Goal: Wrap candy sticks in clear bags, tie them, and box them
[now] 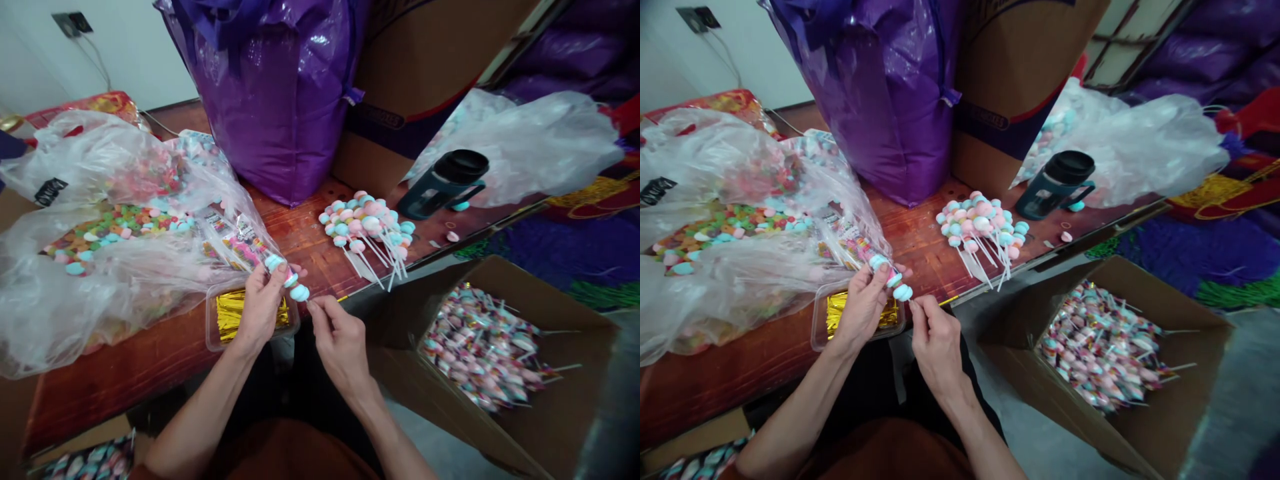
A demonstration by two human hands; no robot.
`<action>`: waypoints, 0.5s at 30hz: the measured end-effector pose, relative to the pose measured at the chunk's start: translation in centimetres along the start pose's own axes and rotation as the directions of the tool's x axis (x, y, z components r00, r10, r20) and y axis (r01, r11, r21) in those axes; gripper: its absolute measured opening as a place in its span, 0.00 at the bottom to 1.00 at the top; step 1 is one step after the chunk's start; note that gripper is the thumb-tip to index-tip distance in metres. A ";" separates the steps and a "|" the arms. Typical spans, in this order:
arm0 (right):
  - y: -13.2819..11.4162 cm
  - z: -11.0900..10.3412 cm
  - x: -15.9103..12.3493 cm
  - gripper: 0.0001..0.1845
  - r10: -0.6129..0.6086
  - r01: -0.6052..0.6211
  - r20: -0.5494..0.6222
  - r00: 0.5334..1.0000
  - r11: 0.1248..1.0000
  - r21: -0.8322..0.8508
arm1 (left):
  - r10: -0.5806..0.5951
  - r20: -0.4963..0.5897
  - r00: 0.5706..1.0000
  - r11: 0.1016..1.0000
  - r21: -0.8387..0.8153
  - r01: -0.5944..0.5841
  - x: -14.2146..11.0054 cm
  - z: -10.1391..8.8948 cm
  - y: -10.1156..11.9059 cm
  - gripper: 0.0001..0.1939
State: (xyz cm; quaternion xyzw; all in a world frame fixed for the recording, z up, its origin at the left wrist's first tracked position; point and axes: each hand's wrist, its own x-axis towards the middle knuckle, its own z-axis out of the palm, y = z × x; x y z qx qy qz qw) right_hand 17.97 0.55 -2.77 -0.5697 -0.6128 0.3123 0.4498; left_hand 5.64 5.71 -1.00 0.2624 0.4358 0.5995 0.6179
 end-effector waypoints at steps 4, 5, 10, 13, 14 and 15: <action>-0.2 0.6 0.0 0.11 -0.064 0.064 -0.042 0.997 0.998 0.012 | -0.043 0.031 0.999 0.998 -0.048 0.045 0.1 -0.3 0.4 0.19; -0.3 0.6 0.0 0.12 -0.025 0.025 -0.006 1.000 0.998 0.063 | -0.070 0.041 0.997 0.995 -0.071 0.073 0.2 -0.4 0.6 0.19; -0.7 0.0 0.2 0.16 0.272 -0.388 0.291 0.917 0.774 0.500 | -0.175 0.067 0.982 0.966 -0.181 0.184 0.5 -0.5 1.1 0.17; -0.9 0.2 0.5 0.18 0.365 -0.543 0.403 0.839 0.556 0.629 | -0.183 0.079 0.980 0.964 -0.183 0.195 0.3 0.0 0.8 0.18; -0.9 0.3 0.6 0.18 0.385 -0.565 0.415 0.824 0.517 0.643 | -0.180 0.081 0.980 0.966 -0.176 0.192 0.2 0.1 0.7 0.18; -0.9 0.4 0.7 0.18 0.401 -0.574 0.414 0.817 0.500 0.649 | -0.173 0.083 0.981 0.968 -0.168 0.185 0.1 0.3 0.6 0.18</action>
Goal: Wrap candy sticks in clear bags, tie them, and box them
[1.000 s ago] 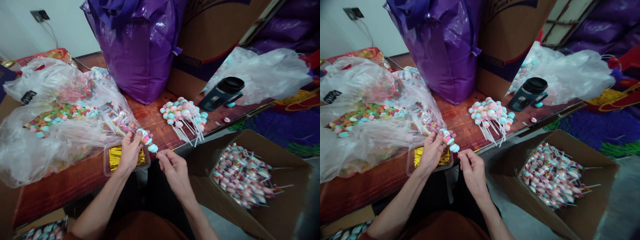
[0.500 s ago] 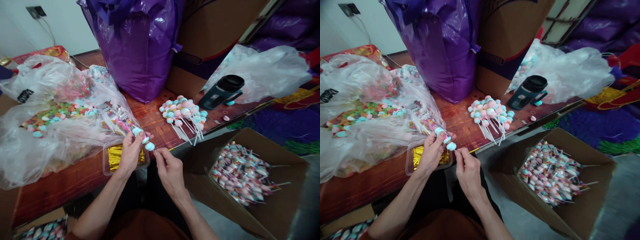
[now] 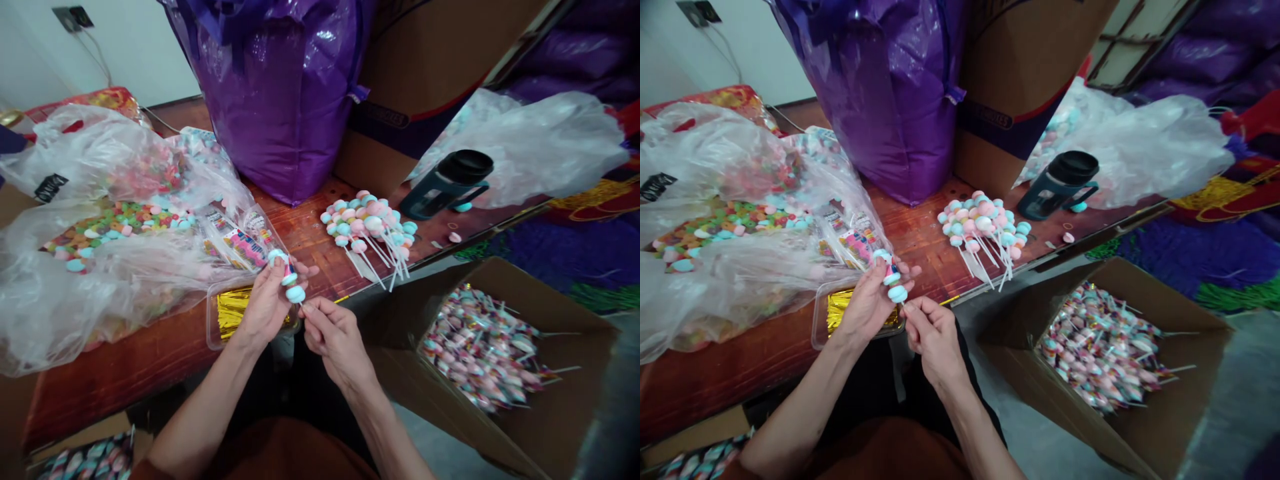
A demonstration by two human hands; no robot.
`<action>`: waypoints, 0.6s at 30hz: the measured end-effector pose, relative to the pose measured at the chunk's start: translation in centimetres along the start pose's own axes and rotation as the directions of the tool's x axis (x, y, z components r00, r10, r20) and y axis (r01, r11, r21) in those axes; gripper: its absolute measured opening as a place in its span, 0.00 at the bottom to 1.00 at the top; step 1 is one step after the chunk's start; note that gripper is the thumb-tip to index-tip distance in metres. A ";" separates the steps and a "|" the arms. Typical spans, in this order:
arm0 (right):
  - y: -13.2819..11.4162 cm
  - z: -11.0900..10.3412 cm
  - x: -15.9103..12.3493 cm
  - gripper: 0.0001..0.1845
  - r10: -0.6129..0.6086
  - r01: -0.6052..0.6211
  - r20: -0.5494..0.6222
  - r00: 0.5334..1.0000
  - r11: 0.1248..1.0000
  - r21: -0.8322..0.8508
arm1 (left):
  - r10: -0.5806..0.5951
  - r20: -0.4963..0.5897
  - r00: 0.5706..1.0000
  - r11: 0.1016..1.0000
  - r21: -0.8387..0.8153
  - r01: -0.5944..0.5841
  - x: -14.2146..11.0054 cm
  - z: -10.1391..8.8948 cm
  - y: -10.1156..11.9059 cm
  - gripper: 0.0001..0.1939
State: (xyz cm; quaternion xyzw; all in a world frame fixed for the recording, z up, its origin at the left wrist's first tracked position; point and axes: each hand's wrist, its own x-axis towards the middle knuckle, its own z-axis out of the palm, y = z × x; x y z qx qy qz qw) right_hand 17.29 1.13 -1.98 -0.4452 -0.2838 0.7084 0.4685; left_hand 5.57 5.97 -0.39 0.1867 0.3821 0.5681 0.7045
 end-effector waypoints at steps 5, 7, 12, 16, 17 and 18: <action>0.1 0.2 0.3 0.16 -0.274 0.230 -0.109 0.956 0.924 -0.304 | 0.005 0.079 0.997 1.000 0.025 -0.007 -0.3 0.6 -0.6 0.18; 0.3 0.4 0.3 0.14 -0.441 0.336 -0.096 0.893 0.792 -0.510 | -0.036 0.101 0.994 0.999 0.019 0.035 -0.5 0.7 -0.9 0.19; 0.4 0.3 0.3 0.12 -0.574 0.402 -0.049 0.818 0.631 -0.663 | -0.146 0.122 0.982 0.989 0.045 0.142 -0.9 0.2 -1.1 0.19; -0.2 -0.8 0.1 0.12 -0.579 0.393 -0.033 0.814 0.592 -0.704 | -0.066 0.040 0.997 0.994 0.091 0.063 -0.4 -0.3 0.1 0.21; -0.3 -1.0 0.1 0.13 -0.579 0.391 -0.027 0.815 0.584 -0.711 | -0.018 -0.004 1.000 0.996 0.085 0.018 -0.2 -0.3 0.4 0.21; -0.3 -1.2 0.0 0.13 -0.576 0.392 -0.018 0.817 0.578 -0.716 | 0.025 -0.042 0.999 0.997 0.080 -0.021 0.2 -0.3 0.6 0.21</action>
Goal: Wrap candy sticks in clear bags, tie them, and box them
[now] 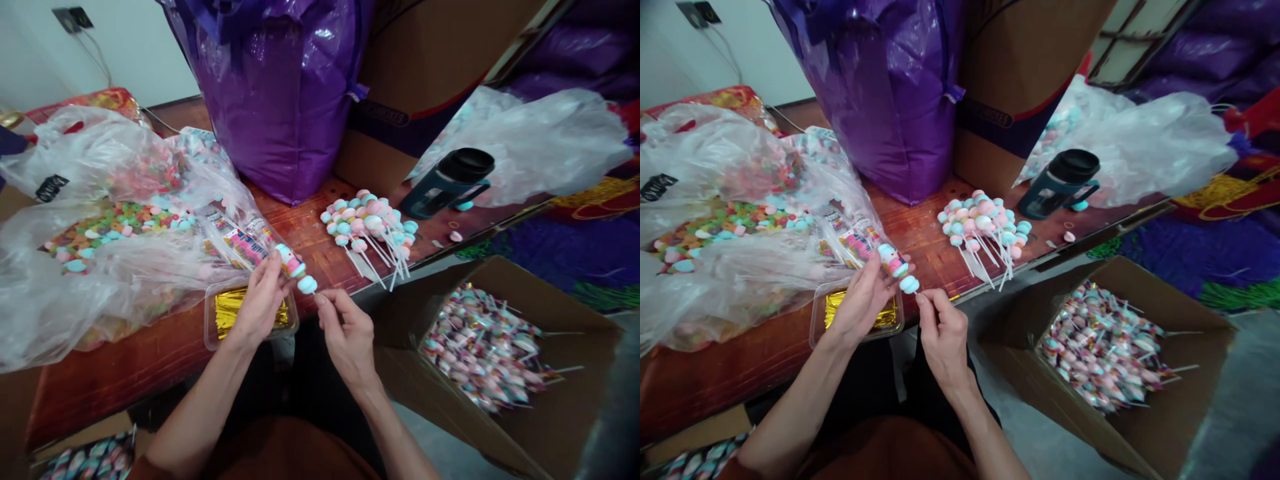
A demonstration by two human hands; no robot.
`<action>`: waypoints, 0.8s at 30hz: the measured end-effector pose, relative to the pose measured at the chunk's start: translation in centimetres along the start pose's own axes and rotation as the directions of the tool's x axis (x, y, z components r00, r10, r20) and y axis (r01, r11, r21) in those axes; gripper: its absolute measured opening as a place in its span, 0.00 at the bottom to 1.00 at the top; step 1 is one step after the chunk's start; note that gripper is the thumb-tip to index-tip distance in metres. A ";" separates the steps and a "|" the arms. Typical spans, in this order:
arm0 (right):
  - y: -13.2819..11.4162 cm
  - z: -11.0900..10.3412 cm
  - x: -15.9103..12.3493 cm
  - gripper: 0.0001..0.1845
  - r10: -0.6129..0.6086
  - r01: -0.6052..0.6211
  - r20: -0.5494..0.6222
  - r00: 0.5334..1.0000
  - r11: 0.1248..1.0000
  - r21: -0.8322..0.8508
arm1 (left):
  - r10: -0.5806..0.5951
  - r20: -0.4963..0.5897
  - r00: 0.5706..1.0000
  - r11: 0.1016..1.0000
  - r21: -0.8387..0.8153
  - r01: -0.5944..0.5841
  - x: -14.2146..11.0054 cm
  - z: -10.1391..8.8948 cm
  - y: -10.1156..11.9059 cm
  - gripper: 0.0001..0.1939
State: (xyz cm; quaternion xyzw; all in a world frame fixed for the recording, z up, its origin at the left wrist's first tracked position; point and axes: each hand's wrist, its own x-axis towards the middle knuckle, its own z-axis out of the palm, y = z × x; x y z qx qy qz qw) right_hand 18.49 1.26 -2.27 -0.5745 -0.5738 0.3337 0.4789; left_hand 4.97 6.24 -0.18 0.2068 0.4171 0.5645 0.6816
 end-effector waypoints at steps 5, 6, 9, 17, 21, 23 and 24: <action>0.1 -0.2 -0.3 0.12 -0.021 0.020 0.039 0.999 1.000 0.011 | 0.084 -0.018 0.996 0.996 -0.028 -0.085 1.1 0.5 0.4 0.16; 0.1 -0.2 -0.3 0.12 0.006 -0.008 0.054 0.999 0.999 0.041 | 0.097 -0.019 0.995 0.994 -0.043 -0.097 1.2 0.7 0.4 0.15; 0.0 -0.5 -0.3 0.15 0.186 -0.225 0.162 0.969 0.936 0.272 | 0.119 -0.040 0.992 0.988 -0.089 -0.122 1.3 0.9 0.3 0.14; 0.0 -0.9 0.7 0.18 0.390 -0.716 0.600 0.699 0.375 0.589 | 0.093 0.006 0.996 0.990 -0.104 -0.092 0.9 0.8 -0.7 0.16; -0.3 0.4 0.9 0.19 0.424 -0.634 0.473 0.772 0.477 0.608 | 0.075 0.039 0.996 0.995 -0.068 -0.072 0.5 1.1 -1.4 0.19; -0.2 0.8 0.6 0.18 0.405 -0.518 0.324 0.855 0.637 0.571 | 0.067 0.050 0.996 0.996 -0.066 -0.064 0.5 1.1 -1.3 0.19; -0.1 0.9 0.4 0.18 0.371 -0.442 0.242 0.897 0.736 0.513 | 0.059 0.051 0.997 0.996 -0.063 -0.056 0.5 1.0 -1.2 0.19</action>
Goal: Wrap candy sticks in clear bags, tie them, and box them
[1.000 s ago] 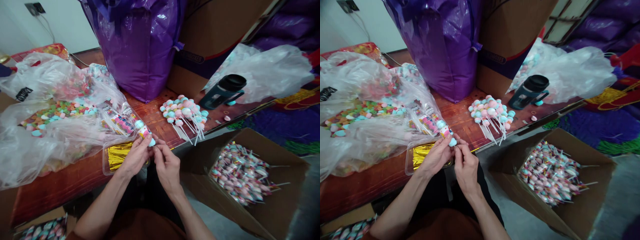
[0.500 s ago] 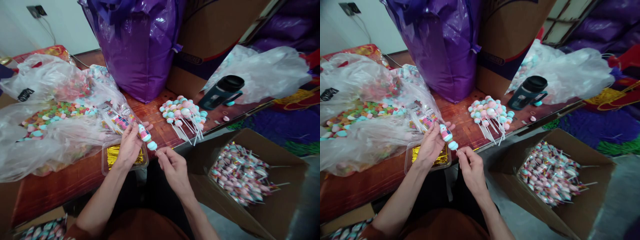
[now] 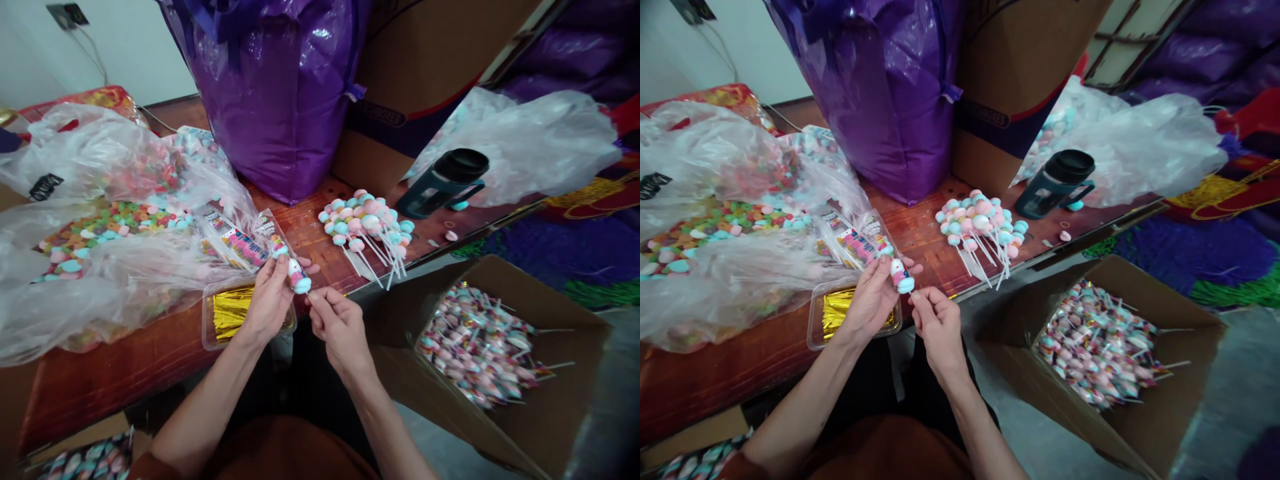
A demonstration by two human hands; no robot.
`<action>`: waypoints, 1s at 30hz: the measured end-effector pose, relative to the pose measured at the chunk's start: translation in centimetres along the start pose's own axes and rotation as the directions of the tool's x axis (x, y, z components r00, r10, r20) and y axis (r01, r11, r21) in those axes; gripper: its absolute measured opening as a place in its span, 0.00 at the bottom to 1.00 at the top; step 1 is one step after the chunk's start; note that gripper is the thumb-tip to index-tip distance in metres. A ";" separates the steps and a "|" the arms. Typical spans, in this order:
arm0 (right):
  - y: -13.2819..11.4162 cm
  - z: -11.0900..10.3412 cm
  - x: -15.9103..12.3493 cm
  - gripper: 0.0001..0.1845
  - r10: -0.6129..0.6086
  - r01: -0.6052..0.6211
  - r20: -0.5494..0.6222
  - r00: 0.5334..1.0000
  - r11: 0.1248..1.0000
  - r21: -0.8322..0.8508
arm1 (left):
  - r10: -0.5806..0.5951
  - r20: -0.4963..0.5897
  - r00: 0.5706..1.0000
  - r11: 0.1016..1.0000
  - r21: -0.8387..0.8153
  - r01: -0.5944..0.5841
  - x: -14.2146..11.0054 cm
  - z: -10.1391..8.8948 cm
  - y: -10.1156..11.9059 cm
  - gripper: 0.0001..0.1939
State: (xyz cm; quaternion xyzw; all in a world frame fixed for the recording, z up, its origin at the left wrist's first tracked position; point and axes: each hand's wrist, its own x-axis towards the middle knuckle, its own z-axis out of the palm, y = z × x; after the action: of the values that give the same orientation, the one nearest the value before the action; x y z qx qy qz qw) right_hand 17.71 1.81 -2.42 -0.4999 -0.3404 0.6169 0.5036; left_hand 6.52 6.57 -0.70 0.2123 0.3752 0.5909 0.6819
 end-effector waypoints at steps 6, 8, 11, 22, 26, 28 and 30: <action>0.9 -0.1 -0.7 0.12 -0.515 0.412 0.027 0.857 0.651 -0.637 | -0.059 -0.029 0.998 0.998 0.006 0.059 0.2 -0.4 0.2 0.17; 1.1 0.4 -0.4 0.11 -0.606 0.472 0.069 0.792 0.537 -0.700 | -0.051 -0.027 0.998 0.999 -0.002 0.051 0.0 -0.3 -0.1 0.17; 1.2 1.0 0.2 0.10 -0.683 0.515 0.105 0.722 0.431 -0.741 | -0.046 -0.021 0.999 0.999 -0.007 0.046 -0.2 -0.2 -0.3 0.18; 1.2 1.3 -0.4 0.11 -0.696 0.526 0.123 0.707 0.401 -0.750 | -0.035 -0.055 0.998 0.999 -0.020 0.034 0.0 -0.1 -0.3 0.16; 1.3 2.1 1.0 0.10 -0.701 0.500 0.061 0.710 0.441 -0.746 | -0.032 -0.033 0.999 0.999 -0.001 0.032 -0.5 0.0 -1.1 0.17; 1.0 2.1 1.1 0.10 -0.671 0.490 0.048 0.740 0.488 -0.722 | -0.047 -0.014 0.999 0.999 -0.004 0.047 -0.4 -0.1 -0.8 0.18; 0.5 1.6 0.7 0.11 -0.610 0.479 0.080 0.789 0.527 -0.702 | -0.064 -0.011 0.998 0.998 -0.012 0.063 -0.1 -0.4 -0.2 0.18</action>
State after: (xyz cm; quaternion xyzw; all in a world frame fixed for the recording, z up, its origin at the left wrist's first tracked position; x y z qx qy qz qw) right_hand 16.07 2.48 -2.68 -0.5695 -0.6378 0.2082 0.4749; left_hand 6.36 6.40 -1.05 0.1928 0.3821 0.5724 0.6994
